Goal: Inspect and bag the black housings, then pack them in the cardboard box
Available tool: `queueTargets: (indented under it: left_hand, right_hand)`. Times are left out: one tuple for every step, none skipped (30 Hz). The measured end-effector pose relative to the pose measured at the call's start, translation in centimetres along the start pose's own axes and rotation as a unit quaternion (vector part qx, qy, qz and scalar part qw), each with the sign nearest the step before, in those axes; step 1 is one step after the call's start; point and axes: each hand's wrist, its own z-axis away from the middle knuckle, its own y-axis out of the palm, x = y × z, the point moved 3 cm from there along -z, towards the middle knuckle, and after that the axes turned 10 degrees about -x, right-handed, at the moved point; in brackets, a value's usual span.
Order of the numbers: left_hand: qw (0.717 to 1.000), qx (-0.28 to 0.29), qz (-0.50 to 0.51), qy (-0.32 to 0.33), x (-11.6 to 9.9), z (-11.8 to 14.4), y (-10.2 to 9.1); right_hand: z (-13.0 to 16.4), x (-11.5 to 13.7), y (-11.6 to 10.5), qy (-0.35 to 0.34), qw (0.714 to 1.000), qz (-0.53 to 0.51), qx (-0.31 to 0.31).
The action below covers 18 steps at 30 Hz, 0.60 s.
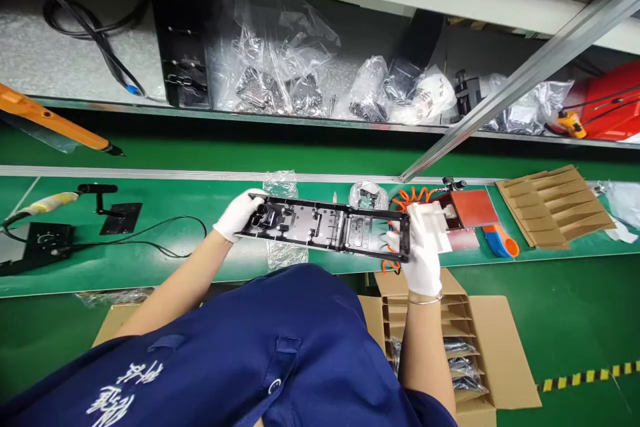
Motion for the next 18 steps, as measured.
queueTargets:
  left_hand:
    - [1.0, -0.005, -0.009, 0.013, 0.2, -0.7, -0.6]
    - [1.0, 0.002, -0.018, 0.018, 0.5, -1.4, -0.9]
    - [0.999, 0.015, -0.024, 0.022, 0.9, -2.2, -1.0]
    - [0.999, 0.032, -0.026, 0.022, 1.5, -2.8, -0.8]
    - [0.998, 0.049, -0.029, 0.02, 2.2, -3.5, -0.4]
    - [0.996, 0.062, -0.053, 0.019, 3.2, -3.9, 0.1]
    - [0.992, 0.073, -0.097, 0.018, 4.4, -4.2, 0.6]
    - [0.984, 0.084, -0.154, 0.018, 5.9, -4.2, 1.1]
    - [0.971, 0.095, -0.219, 0.017, 7.5, -3.9, 1.5]
    - [0.953, 0.112, -0.282, 0.015, 9.2, -3.1, 1.8]
    - [0.932, 0.135, -0.335, 0.01, 11.0, -2.1, 2.0]
    - [0.914, 0.165, -0.37, 0.002, 12.7, -0.7, 2.2]
    - [0.896, 0.197, -0.398, -0.003, 14.4, 0.9, 2.2]
    - [0.874, 0.228, -0.429, -0.005, 15.9, 2.5, 2.3]
    - [0.851, 0.255, -0.459, -0.006, 17.1, 4.0, 2.4]
    - [0.829, 0.275, -0.486, -0.007, 18.2, 5.2, 2.5]
    - [0.809, 0.291, -0.511, -0.01, 19.1, 6.1, 2.6]
    - [0.79, 0.301, -0.533, -0.013, 19.7, 6.6, 2.9]
  right_hand:
    - [0.4, -0.7, 0.2, 0.047, 0.999, 0.012, 0.012]
    - [0.8, -1.5, 0.4, 0.081, 0.996, 0.031, 0.014]
    - [1.4, -2.4, 0.5, 0.1, 0.994, 0.043, 0.0]
    - [2.2, -3.4, 0.6, 0.111, 0.992, 0.048, -0.026]
    - [3.0, -4.3, 0.5, 0.119, 0.99, 0.045, -0.056]
    - [4.0, -5.2, 0.3, 0.126, 0.987, 0.038, -0.09]
    - [5.1, -6.0, -0.2, 0.133, 0.982, 0.029, -0.129]
    - [6.2, -6.7, -0.9, 0.139, 0.975, 0.023, -0.17]
    - [7.4, -7.3, -1.8, 0.143, 0.967, 0.021, -0.208]
    - [8.7, -7.8, -3.0, 0.144, 0.959, 0.023, -0.244]
    - [10.0, -8.1, -4.3, 0.141, 0.95, 0.025, -0.278]
    - [11.2, -8.4, -5.7, 0.138, 0.942, 0.026, -0.306]
    - [12.5, -8.6, -7.0, 0.136, 0.934, 0.027, -0.33]
    - [13.6, -8.8, -8.3, 0.137, 0.927, 0.028, -0.348]
    - [14.7, -9.1, -9.4, 0.14, 0.922, 0.029, -0.361]
    - [15.7, -9.3, -10.4, 0.142, 0.918, 0.029, -0.369]
    - [16.5, -9.6, -11.1, 0.145, 0.917, 0.029, -0.37]
    - [17.2, -9.9, -11.7, 0.147, 0.919, 0.03, -0.364]
